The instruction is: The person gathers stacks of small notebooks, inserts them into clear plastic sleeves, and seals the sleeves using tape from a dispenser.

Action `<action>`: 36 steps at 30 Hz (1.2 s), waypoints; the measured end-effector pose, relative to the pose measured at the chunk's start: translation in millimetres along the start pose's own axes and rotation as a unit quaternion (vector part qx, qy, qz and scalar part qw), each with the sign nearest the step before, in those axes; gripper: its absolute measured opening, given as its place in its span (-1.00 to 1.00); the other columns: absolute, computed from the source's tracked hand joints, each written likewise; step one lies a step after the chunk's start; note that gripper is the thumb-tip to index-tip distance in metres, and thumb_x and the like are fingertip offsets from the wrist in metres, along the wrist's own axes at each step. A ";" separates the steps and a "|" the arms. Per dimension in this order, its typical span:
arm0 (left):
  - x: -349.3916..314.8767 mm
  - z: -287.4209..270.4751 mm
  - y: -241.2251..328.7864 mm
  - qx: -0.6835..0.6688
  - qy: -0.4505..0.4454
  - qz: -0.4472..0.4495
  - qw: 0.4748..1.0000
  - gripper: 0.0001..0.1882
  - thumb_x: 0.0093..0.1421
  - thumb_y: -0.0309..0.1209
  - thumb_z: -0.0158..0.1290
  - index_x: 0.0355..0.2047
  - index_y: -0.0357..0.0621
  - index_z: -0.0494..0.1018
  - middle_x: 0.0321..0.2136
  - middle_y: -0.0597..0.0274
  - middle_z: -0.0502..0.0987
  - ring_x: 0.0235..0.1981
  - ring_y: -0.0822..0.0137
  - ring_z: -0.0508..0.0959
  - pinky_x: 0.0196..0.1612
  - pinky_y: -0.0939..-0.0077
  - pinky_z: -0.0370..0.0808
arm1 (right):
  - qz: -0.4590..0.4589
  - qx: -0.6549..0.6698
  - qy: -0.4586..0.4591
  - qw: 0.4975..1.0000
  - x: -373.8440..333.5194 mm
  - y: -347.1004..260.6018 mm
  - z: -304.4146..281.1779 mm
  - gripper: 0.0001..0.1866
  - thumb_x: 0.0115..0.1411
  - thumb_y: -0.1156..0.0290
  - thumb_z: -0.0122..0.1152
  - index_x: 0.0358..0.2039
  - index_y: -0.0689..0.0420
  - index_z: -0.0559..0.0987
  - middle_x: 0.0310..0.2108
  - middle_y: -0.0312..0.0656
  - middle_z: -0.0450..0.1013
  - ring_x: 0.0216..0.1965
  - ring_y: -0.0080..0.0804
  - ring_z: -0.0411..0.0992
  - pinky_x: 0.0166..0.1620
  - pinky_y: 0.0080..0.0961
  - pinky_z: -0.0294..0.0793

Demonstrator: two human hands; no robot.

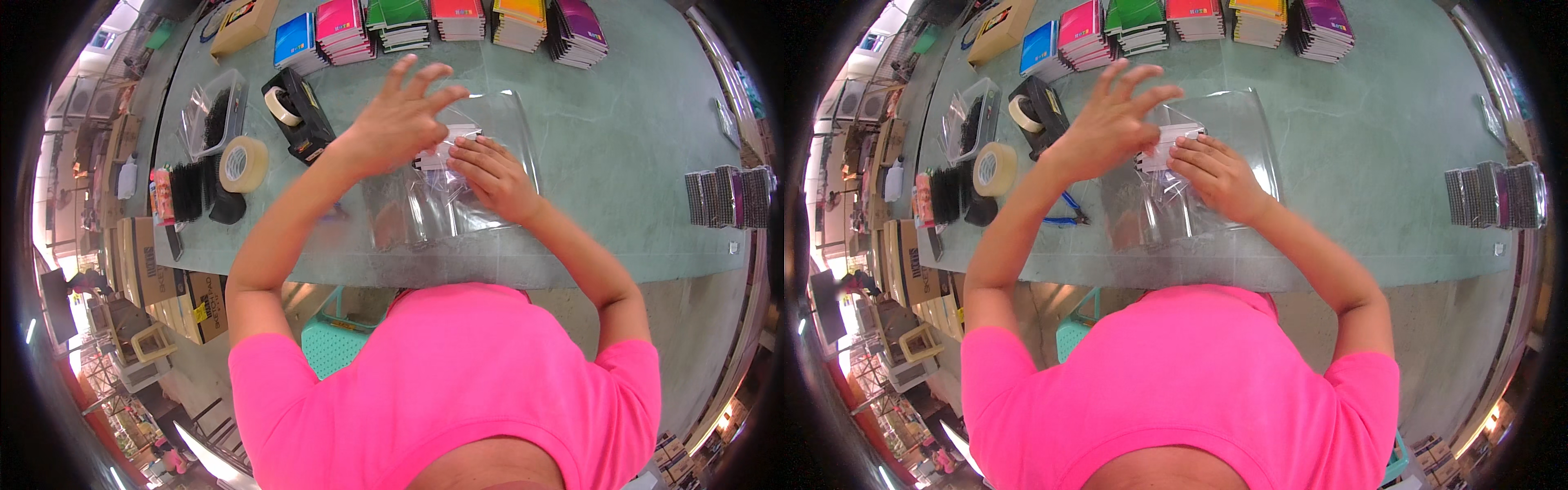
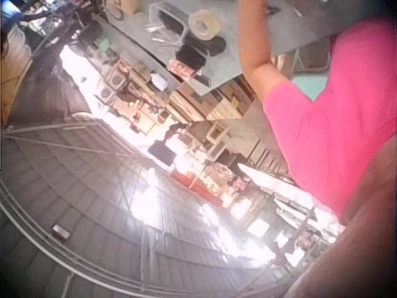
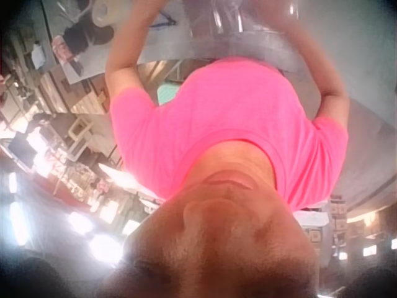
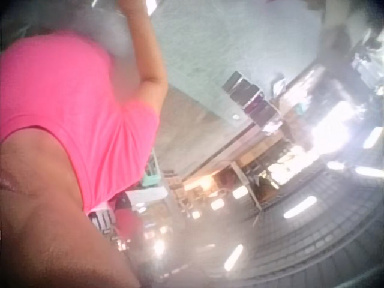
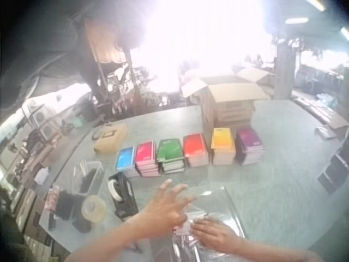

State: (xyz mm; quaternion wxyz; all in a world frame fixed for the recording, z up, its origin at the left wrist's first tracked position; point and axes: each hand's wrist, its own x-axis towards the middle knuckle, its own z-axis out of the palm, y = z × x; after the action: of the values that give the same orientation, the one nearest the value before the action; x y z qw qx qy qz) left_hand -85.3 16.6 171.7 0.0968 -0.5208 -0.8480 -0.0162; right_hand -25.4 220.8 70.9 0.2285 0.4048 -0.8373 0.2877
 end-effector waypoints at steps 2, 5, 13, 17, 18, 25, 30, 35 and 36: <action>7.1 8.4 0.2 -0.015 -0.006 0.011 1.000 -0.94 -0.18 -0.41 0.17 -0.65 -0.02 0.50 0.04 0.30 0.29 0.17 0.11 0.12 0.19 0.03 -0.01 | 0.009 -0.004 0.004 1.000 2.0 -2.7 0.9 -0.63 -0.07 0.53 0.20 -0.16 0.14 0.51 -0.08 -0.19 0.42 0.02 -0.27 0.36 0.11 -0.28 0.27; 10.9 17.2 -0.9 -0.062 -0.001 -0.005 0.998 -0.89 -0.19 -0.38 0.19 -0.66 -0.04 0.47 0.01 0.27 0.31 0.15 0.11 0.14 0.18 0.03 -0.01 | 0.006 -0.025 0.013 1.000 3.7 -5.7 1.9 -0.64 -0.09 0.49 0.23 -0.19 0.11 0.52 -0.14 -0.20 0.42 -0.03 -0.28 0.36 0.08 -0.26 0.28; -44.3 10.4 12.6 -0.176 0.136 -0.151 0.963 -0.69 -0.24 -0.40 0.28 -0.45 -0.08 0.43 -0.05 0.22 0.34 0.05 0.09 0.26 0.07 0.21 0.20 | 0.008 -0.096 0.051 0.994 13.9 -7.6 4.7 -0.80 -0.12 0.34 0.27 -0.40 -0.03 0.52 -0.37 -0.38 0.35 -0.26 -0.42 0.31 -0.15 -0.42 0.20; -77.6 48.6 43.4 -0.185 0.197 -0.274 0.923 -0.69 -0.25 -0.42 0.31 -0.45 -0.07 0.45 -0.06 0.17 0.35 0.01 0.09 0.29 0.04 0.23 0.24 | 0.053 -0.009 -0.007 0.999 20.3 -4.4 6.4 -0.84 -0.04 0.30 0.23 -0.42 0.03 0.52 -0.36 -0.38 0.36 -0.29 -0.35 0.30 -0.15 -0.35 0.21; -73.6 58.4 52.3 -0.188 0.223 -0.285 0.913 -0.69 -0.24 -0.41 0.31 -0.45 -0.07 0.45 -0.07 0.16 0.35 0.00 0.09 0.30 0.04 0.23 0.23 | 0.082 0.034 -0.033 0.996 24.0 -0.9 2.5 -0.85 -0.01 0.30 0.21 -0.42 0.05 0.52 -0.36 -0.36 0.36 -0.30 -0.33 0.30 -0.15 -0.34 0.21; -41.8 72.0 40.6 -0.235 0.261 -0.264 0.898 -0.58 -0.25 -0.40 0.35 -0.33 -0.10 0.46 -0.07 0.13 0.34 -0.02 0.19 0.32 -0.01 0.33 0.30 | 0.118 0.165 -0.160 0.966 40.2 3.8 -28.6 -0.80 0.05 0.29 0.18 -0.34 0.11 0.55 -0.33 -0.21 0.37 -0.21 -0.22 0.26 -0.12 -0.32 0.24; -27.5 70.4 27.6 -0.493 0.210 -0.370 0.759 -0.60 -0.27 -0.42 0.35 -0.37 -0.23 0.50 -0.28 0.25 0.45 -0.24 0.39 0.42 -0.20 0.50 0.38 | 0.184 0.135 0.022 0.973 25.7 3.8 -6.3 -0.62 -0.11 0.31 0.36 -0.23 0.11 0.54 -0.27 -0.17 0.38 -0.13 -0.21 0.30 -0.05 -0.36 0.29; -18.9 56.8 -1.5 -0.456 0.062 -0.322 0.827 -0.69 -0.21 -0.39 0.30 -0.42 -0.23 0.54 -0.49 0.23 0.49 -0.45 0.37 0.45 -0.34 0.50 0.40 | 0.348 0.258 -0.076 0.898 38.3 24.6 -10.7 -0.53 -0.26 0.33 0.44 -0.26 0.14 0.56 -0.30 -0.12 0.40 -0.18 -0.19 0.38 -0.09 -0.45 0.35; -15.6 51.2 -4.2 -0.424 0.050 -0.285 0.858 -0.74 -0.17 -0.39 0.28 -0.45 -0.22 0.55 -0.49 0.19 0.49 -0.46 0.34 0.46 -0.36 0.48 0.40 | 0.335 0.242 -0.088 0.906 43.5 26.7 -13.4 -0.57 -0.26 0.34 0.43 -0.30 0.15 0.57 -0.31 -0.13 0.40 -0.18 -0.19 0.38 -0.09 -0.46 0.35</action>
State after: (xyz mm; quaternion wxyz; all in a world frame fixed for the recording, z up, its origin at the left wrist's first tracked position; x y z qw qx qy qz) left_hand -89.7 7.5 119.0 -0.1001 -0.2451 -0.8644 -0.4273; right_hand -69.7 219.5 99.5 -0.0606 0.1674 -0.8447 0.5048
